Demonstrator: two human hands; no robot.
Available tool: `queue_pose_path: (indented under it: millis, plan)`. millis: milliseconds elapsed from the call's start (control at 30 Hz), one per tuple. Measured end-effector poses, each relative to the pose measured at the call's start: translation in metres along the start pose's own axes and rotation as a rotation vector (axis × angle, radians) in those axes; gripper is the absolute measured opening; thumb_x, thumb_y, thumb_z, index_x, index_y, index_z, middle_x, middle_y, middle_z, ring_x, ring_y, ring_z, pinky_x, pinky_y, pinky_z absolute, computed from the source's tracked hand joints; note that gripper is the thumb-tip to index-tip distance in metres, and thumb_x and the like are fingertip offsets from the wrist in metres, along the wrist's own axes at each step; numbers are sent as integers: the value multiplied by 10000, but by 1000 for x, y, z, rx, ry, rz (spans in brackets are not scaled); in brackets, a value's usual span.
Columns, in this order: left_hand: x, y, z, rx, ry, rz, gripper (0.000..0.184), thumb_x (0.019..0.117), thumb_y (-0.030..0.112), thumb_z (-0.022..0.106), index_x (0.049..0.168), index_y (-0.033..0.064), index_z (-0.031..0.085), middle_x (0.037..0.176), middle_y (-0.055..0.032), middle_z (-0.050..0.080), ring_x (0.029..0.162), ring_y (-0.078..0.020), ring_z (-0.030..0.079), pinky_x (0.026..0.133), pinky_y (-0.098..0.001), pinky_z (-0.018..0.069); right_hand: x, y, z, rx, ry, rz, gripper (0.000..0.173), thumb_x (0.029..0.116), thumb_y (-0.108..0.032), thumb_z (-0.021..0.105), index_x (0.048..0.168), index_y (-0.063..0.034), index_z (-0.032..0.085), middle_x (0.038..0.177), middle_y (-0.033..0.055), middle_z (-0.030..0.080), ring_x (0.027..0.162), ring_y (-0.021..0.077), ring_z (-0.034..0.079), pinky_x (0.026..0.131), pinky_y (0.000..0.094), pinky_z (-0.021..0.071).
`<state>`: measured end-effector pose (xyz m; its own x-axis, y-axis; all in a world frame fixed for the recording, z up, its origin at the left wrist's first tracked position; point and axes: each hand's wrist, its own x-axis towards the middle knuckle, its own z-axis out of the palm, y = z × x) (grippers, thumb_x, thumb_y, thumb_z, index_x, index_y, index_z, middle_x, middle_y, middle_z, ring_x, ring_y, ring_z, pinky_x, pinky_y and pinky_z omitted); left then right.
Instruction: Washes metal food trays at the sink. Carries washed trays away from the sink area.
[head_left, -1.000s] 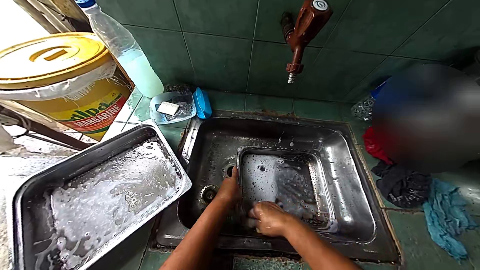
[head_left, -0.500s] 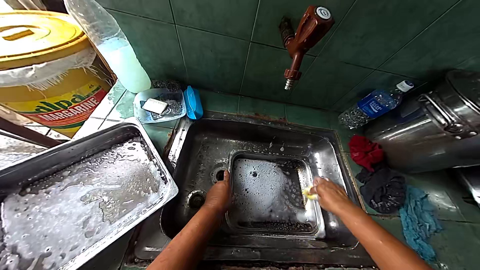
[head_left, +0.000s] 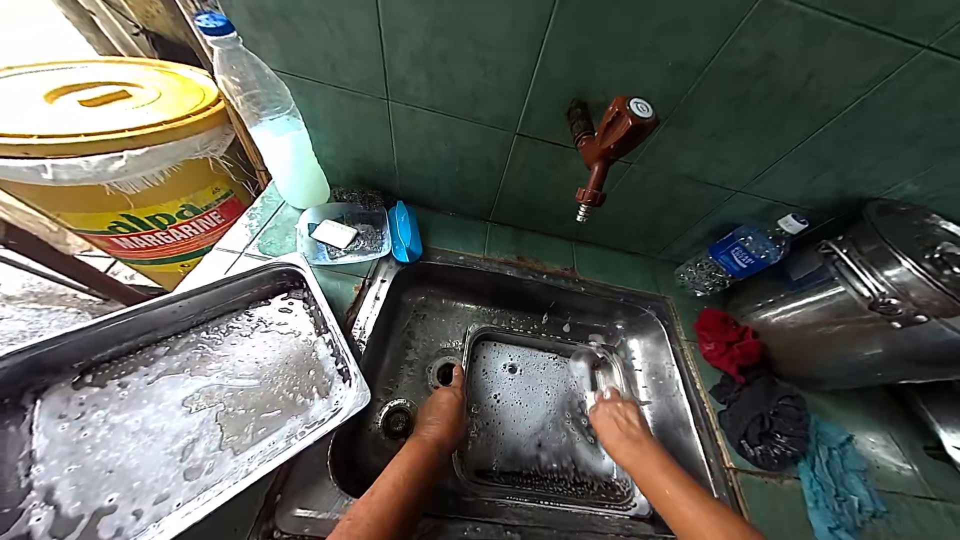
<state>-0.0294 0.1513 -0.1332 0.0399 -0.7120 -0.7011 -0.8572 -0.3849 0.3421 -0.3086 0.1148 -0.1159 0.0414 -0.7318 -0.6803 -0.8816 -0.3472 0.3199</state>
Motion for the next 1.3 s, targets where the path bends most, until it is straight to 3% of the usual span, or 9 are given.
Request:
queue_pose_path:
  millis: [200, 300, 467, 600, 700, 800, 1100, 1200, 1300]
  plan:
    - [-1, 0, -1, -21, -10, -2, 960, 904, 127, 675, 1649, 106, 70, 1302, -237, 630, 1187, -414, 644, 963, -593, 530, -52, -10, 23, 22, -262, -94, 247, 942, -99, 615, 1122, 42, 707, 1275, 262, 652, 1240, 444, 595, 1011, 619, 477]
    - [-1, 0, -1, -32, -11, -6, 973, 906, 117, 677, 1649, 104, 50, 1299, -236, 633, 1189, -412, 644, 968, -589, 527, -48, -2, 30, 161, -269, -128, 265, 905, -156, 655, 1111, -1, 717, 1195, 246, 687, 1184, 427, 628, 990, 622, 479]
    - [0, -2, -7, -12, -26, -18, 1022, 879, 98, 705, 1648, 101, 32, 1309, -235, 627, 1189, -412, 643, 962, -594, 527, -47, 29, 49, 338, -9, -212, 261, 888, -116, 661, 1126, -70, 757, 1219, 199, 696, 1171, 411, 643, 983, 625, 496]
    - [1, -2, -6, -14, -27, 27, 990, 879, 122, 714, 1640, 66, 84, 1284, -251, 636, 1176, -429, 644, 963, -601, 525, -21, 52, 38, 379, 364, -36, 274, 832, -2, 682, 1087, -59, 764, 1280, 220, 649, 1218, 437, 601, 961, 607, 518]
    - [2, -2, -7, -5, -30, 27, 1001, 870, 131, 722, 1639, 70, 84, 1276, -241, 643, 1171, -423, 649, 960, -600, 527, 25, 51, 16, 538, 628, 169, 323, 872, 43, 636, 1180, 2, 723, 1351, 264, 606, 1227, 445, 607, 1001, 577, 515]
    - [1, 0, -7, 12, -36, 14, 1020, 869, 137, 734, 1640, 73, 69, 1273, -237, 644, 1166, -421, 651, 960, -595, 529, 60, 35, -19, 766, 693, 316, 392, 901, 9, 654, 1293, 8, 657, 1406, 278, 557, 1261, 446, 582, 1052, 568, 484]
    - [0, 6, -2, 35, -23, -14, 953, 904, 126, 691, 1638, 65, 86, 1227, -239, 671, 1125, -421, 675, 942, -588, 542, 87, -161, -110, 824, 660, -456, 284, 915, -30, 611, 1163, -17, 750, 1310, 206, 652, 1237, 313, 625, 1095, 428, 485]
    - [-1, 4, -1, 24, -29, -20, 956, 917, 130, 685, 1644, 82, 66, 1213, -229, 681, 1123, -413, 678, 945, -577, 543, 97, -157, -97, 726, 775, -527, 211, 902, -34, 612, 1033, -24, 778, 1244, 214, 678, 1205, 341, 640, 1060, 461, 510]
    - [0, 2, 0, 4, -49, -13, 943, 935, 142, 666, 1646, 95, 49, 1202, -222, 687, 1119, -413, 680, 945, -579, 542, 113, -101, -64, 587, 963, -464, 164, 840, 12, 665, 937, -50, 782, 1183, 201, 706, 1137, 394, 667, 946, 554, 564]
